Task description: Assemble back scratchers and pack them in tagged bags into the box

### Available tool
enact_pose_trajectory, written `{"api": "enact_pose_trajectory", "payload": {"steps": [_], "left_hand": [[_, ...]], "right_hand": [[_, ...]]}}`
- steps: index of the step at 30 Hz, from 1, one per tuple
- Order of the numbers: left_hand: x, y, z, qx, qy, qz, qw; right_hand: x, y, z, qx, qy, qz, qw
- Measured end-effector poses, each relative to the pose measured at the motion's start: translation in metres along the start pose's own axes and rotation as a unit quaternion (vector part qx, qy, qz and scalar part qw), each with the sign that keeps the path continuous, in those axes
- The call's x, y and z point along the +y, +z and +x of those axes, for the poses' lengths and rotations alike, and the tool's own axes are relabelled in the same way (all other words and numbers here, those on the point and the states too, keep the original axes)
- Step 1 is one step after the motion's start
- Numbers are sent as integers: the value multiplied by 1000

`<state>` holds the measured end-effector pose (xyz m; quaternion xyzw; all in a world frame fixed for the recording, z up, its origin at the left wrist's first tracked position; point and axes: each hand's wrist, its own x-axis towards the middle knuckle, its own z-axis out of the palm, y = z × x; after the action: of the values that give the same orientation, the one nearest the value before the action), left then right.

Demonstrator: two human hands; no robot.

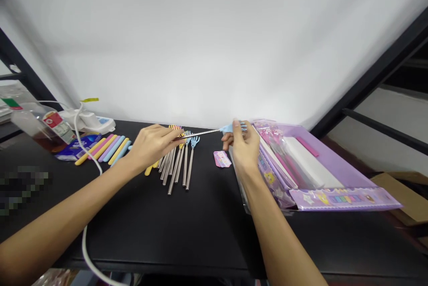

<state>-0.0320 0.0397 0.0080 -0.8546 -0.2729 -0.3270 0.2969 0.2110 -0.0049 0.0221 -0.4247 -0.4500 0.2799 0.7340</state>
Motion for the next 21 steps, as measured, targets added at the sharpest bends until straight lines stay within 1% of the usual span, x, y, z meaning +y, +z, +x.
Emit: {"api": "enact_pose_trajectory", "payload": {"steps": [2,4,5,6,7,8,10,11,13,15,18,19,20,21], "left_hand": [[-13,-2,-7,-13,-36,9,999],[-22,-4,-12,-26,-49,23,998],[-23,-5,-12,-31,-45,27,998],[-21,-5,-11,-33,-37,29,998],[-17,-5,-10,-33,-27,28,999],[-12,-5,-7,-32,-18,26,999],[0,-5,-2,-25,-9,22,999],[5,-5,0,-25,-14,21,999],[10,-6,2,-22,-28,17,999],[11,-8,1,-29,-45,10,999],[10,-11,-1,-75,-68,-10,995],[10,-12,-2,-96,-78,-19,992],[10,-12,-2,-114,-92,-28,989],[11,-12,-3,-130,-108,-37,985]], "right_hand": [[-4,-11,9,87,-22,28,996],[-6,-23,17,160,-26,47,986],[-6,-26,18,178,-24,44,983],[-4,-27,18,177,-20,28,984],[-2,-25,16,153,-12,0,988],[1,-21,12,116,0,-33,993],[6,-11,1,10,32,-93,995],[8,-6,-3,-28,41,-106,993],[8,1,-10,-91,44,-136,985],[4,1,-12,-149,44,-153,976],[-9,-6,-9,-261,73,-139,953],[-13,-10,-7,-284,78,-130,947],[-16,-14,-5,-289,75,-127,946],[-18,-18,-3,-271,61,-138,951]]}}
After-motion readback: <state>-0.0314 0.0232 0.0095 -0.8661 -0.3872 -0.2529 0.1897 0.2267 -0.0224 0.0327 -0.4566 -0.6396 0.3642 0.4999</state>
